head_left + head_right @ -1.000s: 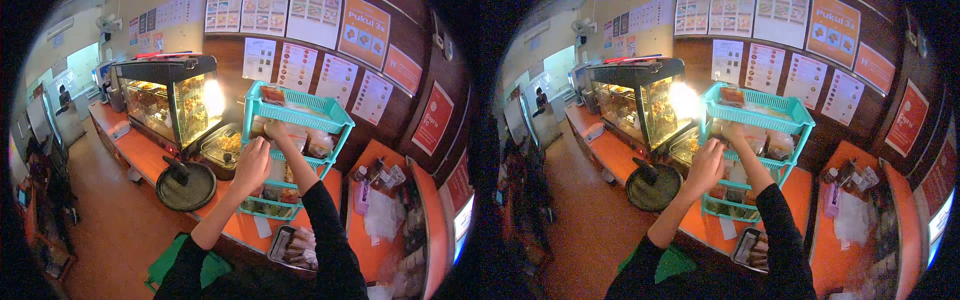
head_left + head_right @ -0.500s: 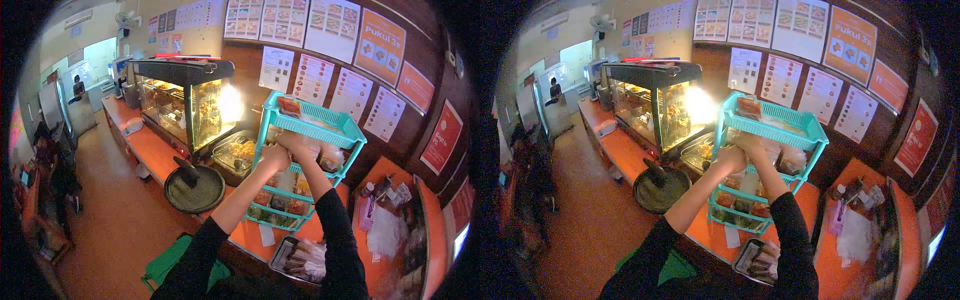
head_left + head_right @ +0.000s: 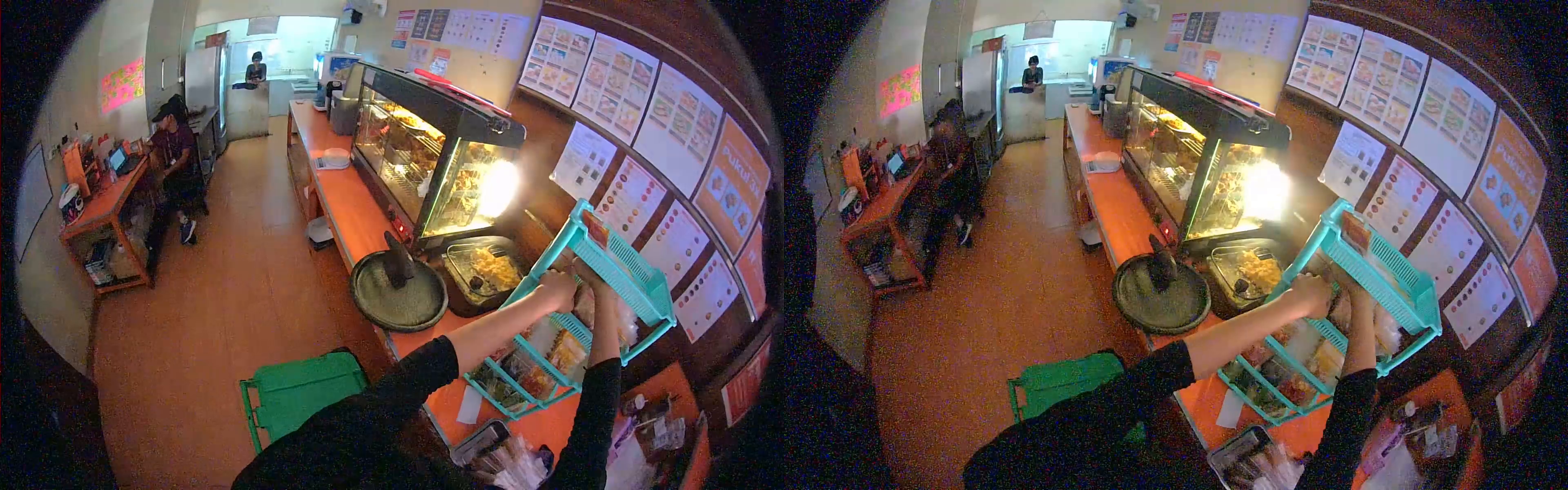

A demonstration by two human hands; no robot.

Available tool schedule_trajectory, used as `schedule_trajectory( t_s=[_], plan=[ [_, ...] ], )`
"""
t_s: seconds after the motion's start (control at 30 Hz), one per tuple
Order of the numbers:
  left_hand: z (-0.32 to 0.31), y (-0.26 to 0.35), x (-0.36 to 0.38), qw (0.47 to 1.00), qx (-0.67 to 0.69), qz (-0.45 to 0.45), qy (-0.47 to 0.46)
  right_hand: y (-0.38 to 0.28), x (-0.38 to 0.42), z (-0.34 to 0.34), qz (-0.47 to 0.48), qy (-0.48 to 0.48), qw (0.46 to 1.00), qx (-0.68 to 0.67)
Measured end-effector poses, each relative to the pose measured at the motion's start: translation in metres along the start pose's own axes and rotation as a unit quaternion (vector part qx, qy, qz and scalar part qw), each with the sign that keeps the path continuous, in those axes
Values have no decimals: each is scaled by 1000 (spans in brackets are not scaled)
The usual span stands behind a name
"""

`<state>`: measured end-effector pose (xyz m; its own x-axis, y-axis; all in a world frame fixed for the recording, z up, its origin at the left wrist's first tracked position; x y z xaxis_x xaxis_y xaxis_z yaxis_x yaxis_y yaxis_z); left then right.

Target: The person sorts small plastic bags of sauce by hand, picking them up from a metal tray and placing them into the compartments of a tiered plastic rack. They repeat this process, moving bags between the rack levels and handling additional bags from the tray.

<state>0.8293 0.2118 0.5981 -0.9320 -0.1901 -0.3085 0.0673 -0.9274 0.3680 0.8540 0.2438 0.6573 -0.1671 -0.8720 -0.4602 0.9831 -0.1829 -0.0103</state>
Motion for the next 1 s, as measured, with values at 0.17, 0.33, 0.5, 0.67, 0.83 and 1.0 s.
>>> schedule_trajectory(
  t_s=[0.17, 0.33, 0.5, 0.67, 0.83, 1.0],
  plan=[
    [9, 6, -4, 998, 35, -46, -17, 18, 1, 16, -61, -21, 998, -12],
    [-22, -8, -28, 995, -16, -84, -53, 24, 19, 21, -207, 14, 978, -10],
    [0, 7, -4, 994, -10, -102, -40, 22, 55, 36, -253, 37, 965, -53],
    [16, 24, 12, 988, 0, -146, -40, 83, 75, 47, -174, 114, 965, 158],
    [14, 16, 5, 993, 19, -103, -61, 99, 94, 67, -223, 78, 954, 183],
    [18, 16, -4, 989, 87, -111, -30, 102, 85, 71, -209, 78, 958, 181]
  ],
)
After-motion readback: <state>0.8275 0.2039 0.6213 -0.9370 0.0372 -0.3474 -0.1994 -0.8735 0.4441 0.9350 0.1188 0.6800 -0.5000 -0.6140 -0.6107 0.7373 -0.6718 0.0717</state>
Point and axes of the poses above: each hand's wrist, its own x-axis away from the middle knuckle, its own z-axis out of the back of the hand, y = z × x, the point moved 10 cm from there along -x, towards the middle knuckle, and after that the axes turned 1 degree about x, right-handed, at the moved point
